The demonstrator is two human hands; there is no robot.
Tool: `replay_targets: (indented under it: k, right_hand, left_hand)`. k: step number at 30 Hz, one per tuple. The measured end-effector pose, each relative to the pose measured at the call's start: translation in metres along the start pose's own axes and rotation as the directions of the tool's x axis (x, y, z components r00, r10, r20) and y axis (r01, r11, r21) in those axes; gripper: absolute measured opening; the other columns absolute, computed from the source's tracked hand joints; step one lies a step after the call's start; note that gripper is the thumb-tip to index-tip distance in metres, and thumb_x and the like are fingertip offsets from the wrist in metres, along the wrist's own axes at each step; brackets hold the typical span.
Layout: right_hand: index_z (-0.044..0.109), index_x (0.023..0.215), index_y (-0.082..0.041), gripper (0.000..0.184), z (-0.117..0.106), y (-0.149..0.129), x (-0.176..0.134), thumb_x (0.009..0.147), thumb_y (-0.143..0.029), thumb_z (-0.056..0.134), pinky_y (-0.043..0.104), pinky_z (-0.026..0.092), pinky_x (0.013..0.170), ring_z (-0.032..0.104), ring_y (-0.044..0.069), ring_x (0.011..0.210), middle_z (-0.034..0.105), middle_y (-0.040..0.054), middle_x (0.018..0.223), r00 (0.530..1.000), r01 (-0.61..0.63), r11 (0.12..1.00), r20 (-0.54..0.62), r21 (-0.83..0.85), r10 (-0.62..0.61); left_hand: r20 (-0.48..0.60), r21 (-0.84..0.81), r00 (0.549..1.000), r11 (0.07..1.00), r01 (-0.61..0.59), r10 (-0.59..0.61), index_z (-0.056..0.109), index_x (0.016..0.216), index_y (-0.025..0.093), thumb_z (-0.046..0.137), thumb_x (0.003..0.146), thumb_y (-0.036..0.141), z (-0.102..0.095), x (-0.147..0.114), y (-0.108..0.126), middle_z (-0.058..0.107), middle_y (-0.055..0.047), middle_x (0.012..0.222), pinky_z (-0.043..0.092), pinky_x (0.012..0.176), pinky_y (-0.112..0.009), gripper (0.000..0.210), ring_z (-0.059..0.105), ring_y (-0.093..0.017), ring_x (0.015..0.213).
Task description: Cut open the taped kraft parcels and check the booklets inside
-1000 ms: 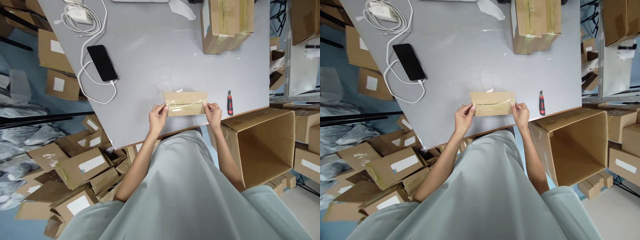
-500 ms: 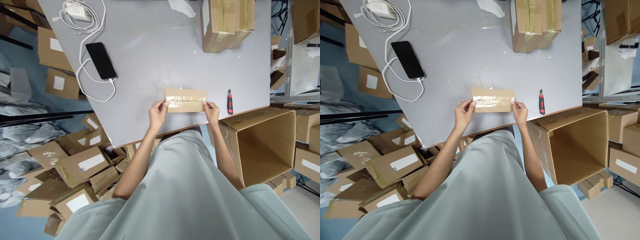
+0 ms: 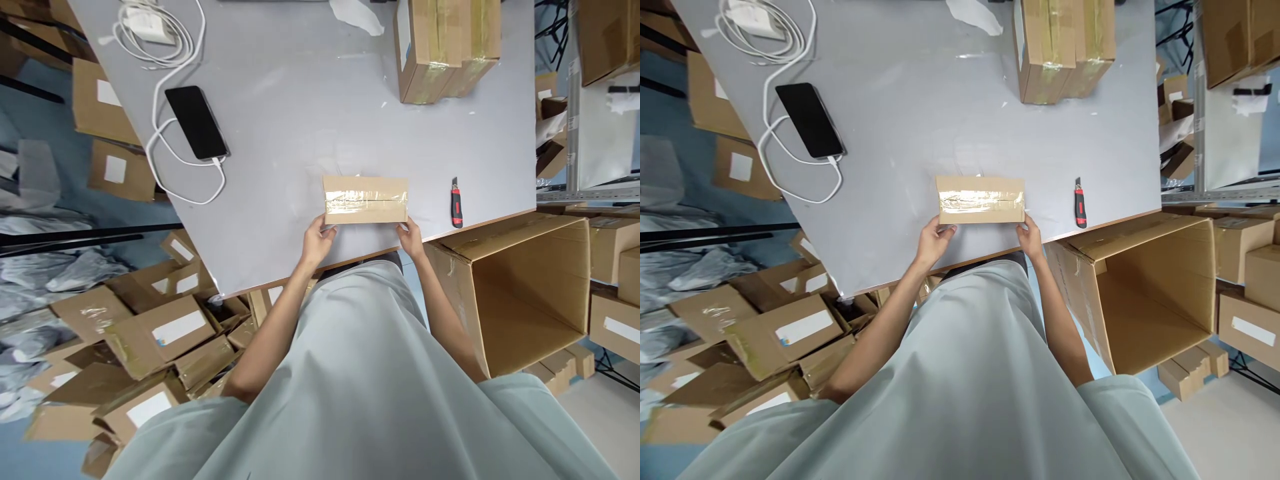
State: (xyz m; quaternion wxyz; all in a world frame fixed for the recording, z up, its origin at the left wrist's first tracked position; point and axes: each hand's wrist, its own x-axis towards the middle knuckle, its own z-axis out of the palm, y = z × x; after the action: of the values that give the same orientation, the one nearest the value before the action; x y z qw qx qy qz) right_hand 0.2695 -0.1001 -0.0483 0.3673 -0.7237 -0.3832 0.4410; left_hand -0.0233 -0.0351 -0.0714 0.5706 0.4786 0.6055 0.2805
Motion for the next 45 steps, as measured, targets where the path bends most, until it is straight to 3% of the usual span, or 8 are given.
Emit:
replay_targets:
  k: [6,12,18,24,28,33,38,45]
  right_hand:
    - [0.084,0.124,-0.021,0.061,-0.008,-0.035,-0.009,0.098,-0.072,0.065,0.047,0.063,0.107,0.071,0.029,0.119,0.078,0.0136,0.122,0.986,0.065,0.992,-0.146,-0.105,-0.080]
    - [0.089,0.108,-0.020,0.059,-0.020,-0.072,-0.012,0.104,-0.072,0.061,0.038,0.062,0.087,0.071,0.026,0.099,0.074,0.0093,0.097,0.970,0.076,0.968,-0.209,-0.238,-0.127]
    - [0.087,0.097,-0.019,0.068,-0.014,-0.051,0.001,0.103,-0.079,0.056,0.045,0.061,0.092,0.074,0.028,0.091,0.078,0.0127,0.096,0.985,0.020,0.952,-0.158,-0.306,-0.072]
    - [0.083,0.116,-0.018,0.074,-0.016,-0.025,-0.001,0.105,-0.081,0.046,0.045,0.066,0.093,0.076,0.031,0.109,0.082,0.0183,0.118,0.988,0.004,0.980,-0.151,-0.199,-0.035]
    - [0.076,0.135,-0.018,0.066,-0.017,-0.004,-0.008,0.107,-0.067,0.043,0.050,0.066,0.101,0.078,0.031,0.115,0.081,0.0190,0.131,0.990,-0.054,0.993,-0.132,-0.110,0.039]
    - [0.076,0.139,-0.021,0.052,-0.012,0.005,-0.012,0.094,-0.044,0.062,0.051,0.062,0.111,0.074,0.030,0.123,0.079,0.0151,0.140,1.000,-0.025,0.990,-0.021,-0.138,0.022]
    - [0.077,0.140,-0.021,0.057,-0.016,-0.022,-0.014,0.092,-0.052,0.070,0.048,0.067,0.099,0.072,0.030,0.120,0.077,0.0152,0.135,1.000,0.002,0.994,-0.007,-0.113,-0.003]
    - [0.087,0.123,-0.023,0.060,-0.037,-0.091,-0.013,0.104,-0.073,0.062,0.041,0.064,0.094,0.071,0.027,0.108,0.077,0.0099,0.106,0.989,0.108,0.968,-0.070,-0.227,-0.127]
  left_hand:
    - [-0.080,0.031,0.986,0.989,-0.146,0.148,0.082,0.123,0.018,0.077,0.093,0.051,-0.001,-0.011,0.034,0.069,-0.016,0.153,0.058,0.121,-0.045,0.045,0.066,-0.031,0.146]
    - [-0.128,-0.070,0.990,0.995,-0.076,0.067,0.081,0.130,0.016,0.073,0.096,0.070,0.000,-0.020,0.062,0.083,-0.014,0.133,0.061,0.115,-0.049,0.064,0.079,-0.034,0.125]
    - [-0.129,0.003,0.992,1.000,0.006,-0.005,0.084,0.123,0.014,0.076,0.091,0.070,0.002,-0.012,0.049,0.085,-0.015,0.125,0.063,0.108,-0.049,0.065,0.081,-0.034,0.116]
    - [-0.109,0.072,0.993,0.997,-0.028,0.036,0.080,0.129,0.015,0.065,0.101,0.068,-0.006,-0.012,0.038,0.083,-0.015,0.129,0.063,0.106,-0.043,0.062,0.079,-0.031,0.119]
    - [-0.072,0.079,0.997,0.997,-0.011,0.017,0.076,0.137,0.018,0.057,0.106,0.049,-0.009,-0.015,0.023,0.079,-0.014,0.141,0.059,0.115,-0.045,0.048,0.075,-0.029,0.129]
    - [-0.007,0.053,1.000,0.998,0.024,-0.024,0.076,0.133,0.017,0.064,0.087,0.025,0.000,-0.018,0.005,0.080,-0.014,0.137,0.058,0.118,-0.049,0.048,0.077,-0.030,0.126]
    - [-0.034,0.018,0.999,1.000,0.024,-0.023,0.076,0.127,0.017,0.071,0.085,0.033,0.000,-0.025,0.016,0.078,-0.015,0.134,0.065,0.105,-0.045,0.046,0.077,-0.029,0.117]
    - [-0.155,0.097,0.982,0.991,-0.094,0.109,0.084,0.107,0.020,0.073,0.097,0.061,-0.020,-0.034,0.069,0.077,-0.008,0.103,0.062,0.088,-0.033,0.043,0.073,-0.023,0.098]
